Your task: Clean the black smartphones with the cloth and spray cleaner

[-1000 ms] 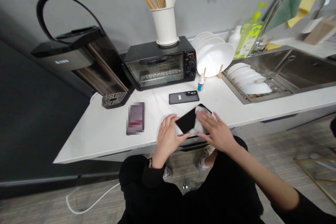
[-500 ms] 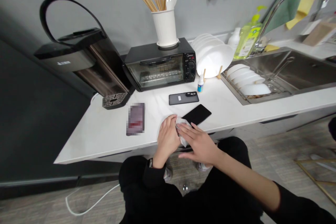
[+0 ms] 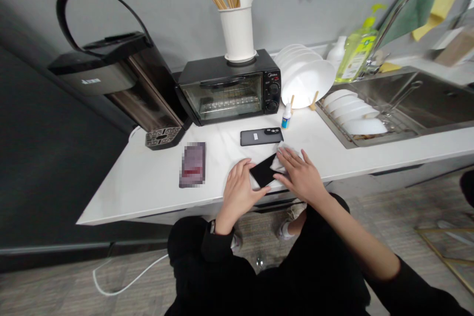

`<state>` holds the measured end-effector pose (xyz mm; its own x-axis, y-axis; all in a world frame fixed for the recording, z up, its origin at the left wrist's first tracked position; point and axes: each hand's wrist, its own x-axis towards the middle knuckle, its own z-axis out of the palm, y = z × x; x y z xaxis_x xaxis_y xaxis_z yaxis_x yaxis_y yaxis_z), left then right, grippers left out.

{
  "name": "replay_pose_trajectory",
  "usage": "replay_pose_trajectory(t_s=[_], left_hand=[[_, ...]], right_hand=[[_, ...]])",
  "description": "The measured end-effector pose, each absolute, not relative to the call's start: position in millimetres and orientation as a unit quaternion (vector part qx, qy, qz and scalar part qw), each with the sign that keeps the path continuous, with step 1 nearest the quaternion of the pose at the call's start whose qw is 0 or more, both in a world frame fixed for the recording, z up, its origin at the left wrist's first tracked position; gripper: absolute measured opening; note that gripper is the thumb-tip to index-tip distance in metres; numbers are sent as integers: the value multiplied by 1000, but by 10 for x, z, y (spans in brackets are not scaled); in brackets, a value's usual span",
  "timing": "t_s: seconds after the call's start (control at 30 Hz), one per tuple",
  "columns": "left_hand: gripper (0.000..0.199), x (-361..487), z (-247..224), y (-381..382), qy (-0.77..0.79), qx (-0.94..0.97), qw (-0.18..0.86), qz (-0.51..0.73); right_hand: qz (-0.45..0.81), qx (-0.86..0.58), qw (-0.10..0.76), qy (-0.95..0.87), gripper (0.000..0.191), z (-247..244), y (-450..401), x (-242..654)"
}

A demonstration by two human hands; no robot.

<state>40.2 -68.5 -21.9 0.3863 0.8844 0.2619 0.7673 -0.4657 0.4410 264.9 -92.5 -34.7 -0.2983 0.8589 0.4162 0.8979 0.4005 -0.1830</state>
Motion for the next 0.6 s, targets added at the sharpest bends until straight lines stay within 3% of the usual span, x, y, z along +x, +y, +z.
replay_pose_trajectory(t_s=[0.13,0.3,0.37,0.47,0.6], left_hand=[[88,376,-221,-689,488,838,126,208],[64,367,-220,-678,471,842,141,222],[63,368,-221,-650,468,838,164,229],[65,369,-220,-614,468,824,198,250],[65,361,-219,-631,487,778,259,300]], right_hand=[[-30,-493,208,-844,69,-368,-1013,2599],[-28,-489,207,-847,80,-361,-1122,2454],[-20,-464,199,-863,78,-356,-1088,2474],[-52,-541,221,-810,74,-371,-1002,2539],[-66,-533,229,-812,91,-415,-1005,2414]])
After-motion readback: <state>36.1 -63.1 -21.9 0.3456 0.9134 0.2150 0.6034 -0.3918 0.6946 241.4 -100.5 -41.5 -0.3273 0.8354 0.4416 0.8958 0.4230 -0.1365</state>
